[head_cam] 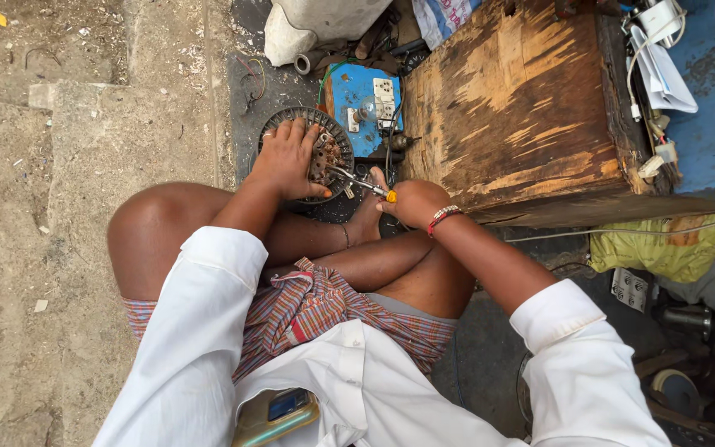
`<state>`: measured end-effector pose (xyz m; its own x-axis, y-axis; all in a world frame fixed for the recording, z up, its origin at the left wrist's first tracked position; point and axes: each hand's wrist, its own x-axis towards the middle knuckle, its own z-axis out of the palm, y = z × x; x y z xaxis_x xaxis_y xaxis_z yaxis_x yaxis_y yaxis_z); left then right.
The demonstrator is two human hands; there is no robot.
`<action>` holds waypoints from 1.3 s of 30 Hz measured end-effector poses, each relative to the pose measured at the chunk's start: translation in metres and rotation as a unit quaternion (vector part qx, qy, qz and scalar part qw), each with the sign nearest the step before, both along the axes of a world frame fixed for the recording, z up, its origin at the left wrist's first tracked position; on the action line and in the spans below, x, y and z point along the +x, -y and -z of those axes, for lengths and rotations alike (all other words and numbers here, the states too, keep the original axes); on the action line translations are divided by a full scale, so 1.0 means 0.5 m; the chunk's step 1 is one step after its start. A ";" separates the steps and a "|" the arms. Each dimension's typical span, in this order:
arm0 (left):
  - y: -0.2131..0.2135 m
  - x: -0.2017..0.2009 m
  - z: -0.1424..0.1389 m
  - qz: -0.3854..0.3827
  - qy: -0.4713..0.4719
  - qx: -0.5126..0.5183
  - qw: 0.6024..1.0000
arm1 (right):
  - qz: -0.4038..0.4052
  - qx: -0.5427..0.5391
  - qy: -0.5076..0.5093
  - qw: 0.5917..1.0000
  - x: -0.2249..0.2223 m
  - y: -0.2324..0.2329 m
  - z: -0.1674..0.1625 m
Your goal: The person sits on the ground holding a motor armature with copper windings and uses pliers to grip and pull wire out of the assembly, working around the rotor by hand and repositioning it between pulls.
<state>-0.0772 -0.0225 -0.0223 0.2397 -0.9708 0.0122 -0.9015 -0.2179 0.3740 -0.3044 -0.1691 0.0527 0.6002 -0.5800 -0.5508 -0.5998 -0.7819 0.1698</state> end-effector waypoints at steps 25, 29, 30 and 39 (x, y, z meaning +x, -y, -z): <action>0.008 0.004 0.038 -0.046 -0.063 0.032 0.996 | -0.269 -0.178 -0.292 0.900 0.392 -0.041 -0.113; 0.009 -0.001 0.037 -0.052 -0.053 0.030 0.997 | -0.328 -0.203 -0.275 0.881 0.437 -0.062 -0.096; 0.011 -0.005 0.035 -0.054 -0.056 0.031 0.996 | -0.347 -0.210 -0.282 0.869 0.444 -0.065 -0.092; 0.005 -0.018 0.018 -0.079 -0.054 0.009 0.995 | -0.301 -0.202 -0.171 0.916 0.314 -0.021 -0.123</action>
